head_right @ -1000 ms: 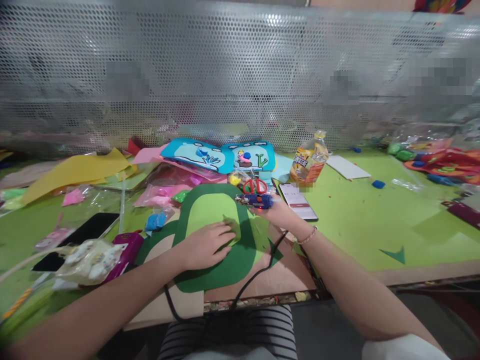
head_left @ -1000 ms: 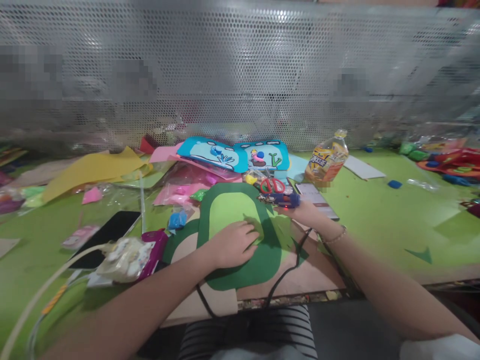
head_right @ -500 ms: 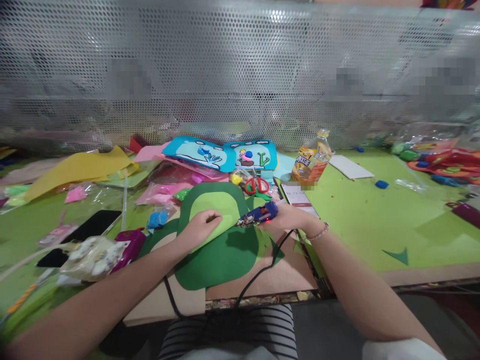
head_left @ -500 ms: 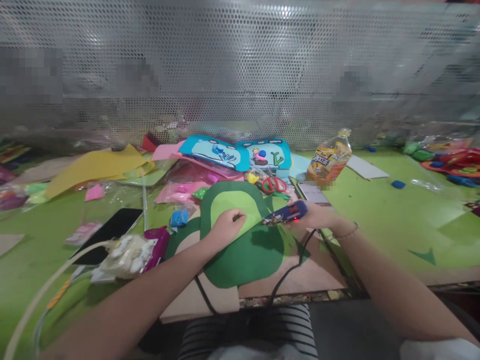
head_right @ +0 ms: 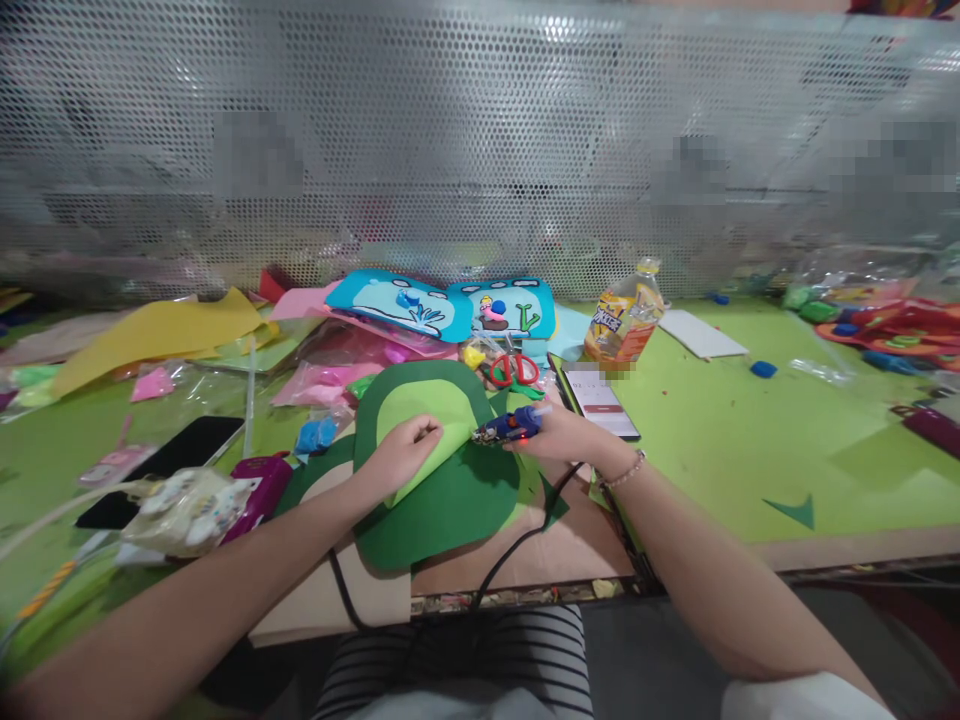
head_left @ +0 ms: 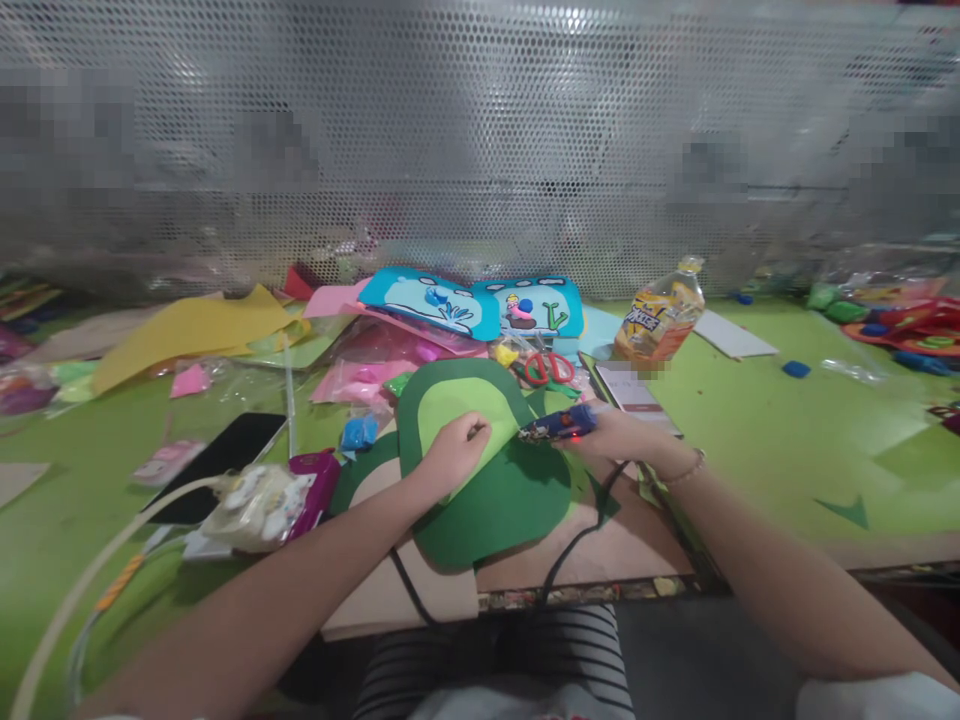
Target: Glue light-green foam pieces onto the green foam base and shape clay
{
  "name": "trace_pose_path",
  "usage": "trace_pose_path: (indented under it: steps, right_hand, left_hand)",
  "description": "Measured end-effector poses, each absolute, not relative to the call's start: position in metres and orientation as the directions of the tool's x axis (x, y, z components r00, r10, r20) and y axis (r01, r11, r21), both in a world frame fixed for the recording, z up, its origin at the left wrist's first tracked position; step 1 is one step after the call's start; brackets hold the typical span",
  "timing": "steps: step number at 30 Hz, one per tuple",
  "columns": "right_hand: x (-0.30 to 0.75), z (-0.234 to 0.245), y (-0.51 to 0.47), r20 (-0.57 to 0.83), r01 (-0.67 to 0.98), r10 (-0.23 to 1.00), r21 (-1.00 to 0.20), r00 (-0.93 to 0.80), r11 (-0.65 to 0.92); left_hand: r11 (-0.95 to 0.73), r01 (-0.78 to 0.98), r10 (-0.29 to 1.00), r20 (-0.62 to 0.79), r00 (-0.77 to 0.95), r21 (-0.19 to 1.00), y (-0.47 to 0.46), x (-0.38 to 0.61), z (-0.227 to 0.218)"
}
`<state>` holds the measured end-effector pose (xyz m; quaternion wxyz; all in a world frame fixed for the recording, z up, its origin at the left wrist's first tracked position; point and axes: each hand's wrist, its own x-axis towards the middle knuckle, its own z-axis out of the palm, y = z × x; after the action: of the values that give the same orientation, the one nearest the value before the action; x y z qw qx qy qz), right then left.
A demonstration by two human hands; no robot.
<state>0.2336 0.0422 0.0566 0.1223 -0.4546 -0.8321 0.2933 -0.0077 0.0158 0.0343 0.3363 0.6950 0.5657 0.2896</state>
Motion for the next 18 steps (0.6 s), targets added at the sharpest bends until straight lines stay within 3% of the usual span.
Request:
trace_pose_path:
  steps: [9, 18]
  right_hand:
    - [0.235, 0.057, 0.037, -0.048, 0.712, 0.794, -0.479, -0.606, 0.514]
    - [0.223, 0.065, 0.025, -0.170, 0.660, 0.710, -0.561, -0.683, 0.500]
  left_hand:
    - [-0.144, 0.571, 0.976, 0.021, 0.217, 0.808, 0.014, -0.007, 0.035]
    - [-0.186, 0.573, 0.970, 0.057, 0.236, 0.798, 0.015, -0.008, 0.030]
